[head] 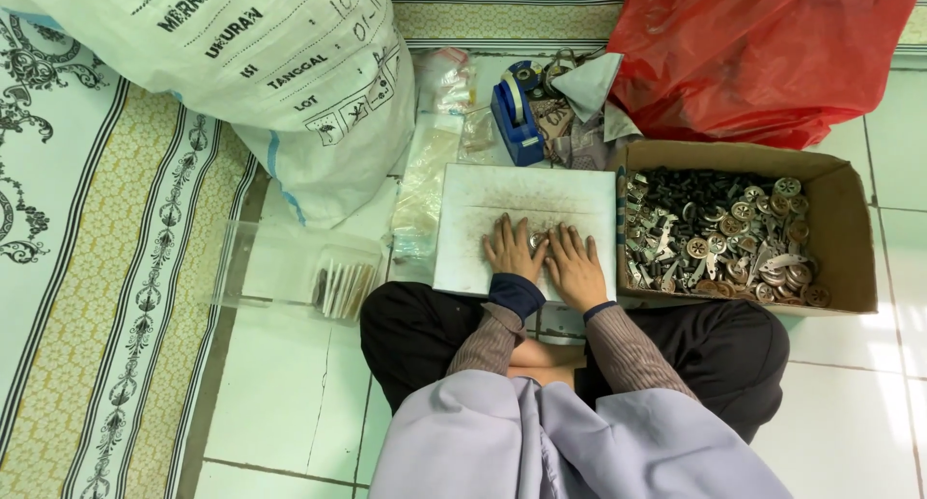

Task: The person places small metallic components into a plastic bag, seals it using a tape dispenser, and stores the finished bag in a clear container.

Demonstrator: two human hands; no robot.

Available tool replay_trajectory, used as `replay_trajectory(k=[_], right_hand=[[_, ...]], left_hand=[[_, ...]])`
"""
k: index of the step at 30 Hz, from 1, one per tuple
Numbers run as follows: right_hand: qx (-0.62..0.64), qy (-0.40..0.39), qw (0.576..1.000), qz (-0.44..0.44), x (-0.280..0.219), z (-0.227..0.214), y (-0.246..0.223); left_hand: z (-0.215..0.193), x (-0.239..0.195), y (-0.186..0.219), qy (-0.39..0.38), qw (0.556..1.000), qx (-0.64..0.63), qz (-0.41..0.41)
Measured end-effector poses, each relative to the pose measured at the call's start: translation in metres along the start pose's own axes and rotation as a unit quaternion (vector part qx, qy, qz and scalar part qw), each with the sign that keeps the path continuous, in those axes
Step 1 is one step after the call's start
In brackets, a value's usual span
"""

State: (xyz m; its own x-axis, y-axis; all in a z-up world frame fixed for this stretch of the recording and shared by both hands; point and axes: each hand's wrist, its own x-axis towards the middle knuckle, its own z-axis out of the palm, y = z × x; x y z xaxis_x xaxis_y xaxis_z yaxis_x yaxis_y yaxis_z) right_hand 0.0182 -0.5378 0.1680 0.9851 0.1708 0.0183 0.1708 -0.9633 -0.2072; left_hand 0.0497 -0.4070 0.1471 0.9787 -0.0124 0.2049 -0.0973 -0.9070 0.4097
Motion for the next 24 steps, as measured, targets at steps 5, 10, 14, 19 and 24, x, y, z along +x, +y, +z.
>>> replay_trajectory(k=[5,10,14,19,24], right_hand=[[0.02,0.003,1.0,-0.002,0.0,0.024,0.016],[0.26,0.028,0.965,0.015,0.004,0.001,0.051],[0.349,0.135,0.926,0.05,-0.003,-0.06,0.099],[0.265,0.164,0.937,0.161,-0.021,-0.065,0.211],[0.129,-0.074,0.923,0.356,-0.046,0.079,0.34]], left_hand=[[0.011,0.0,-0.003,-0.053,0.998,-0.016,-0.009],[0.028,0.003,0.008,-0.062,0.994,-0.086,0.015],[0.037,0.005,0.07,-0.01,0.967,-0.229,0.11],[0.079,0.017,0.173,-0.096,0.933,-0.295,0.181],[0.161,0.022,0.224,-0.255,0.925,-0.183,0.212]])
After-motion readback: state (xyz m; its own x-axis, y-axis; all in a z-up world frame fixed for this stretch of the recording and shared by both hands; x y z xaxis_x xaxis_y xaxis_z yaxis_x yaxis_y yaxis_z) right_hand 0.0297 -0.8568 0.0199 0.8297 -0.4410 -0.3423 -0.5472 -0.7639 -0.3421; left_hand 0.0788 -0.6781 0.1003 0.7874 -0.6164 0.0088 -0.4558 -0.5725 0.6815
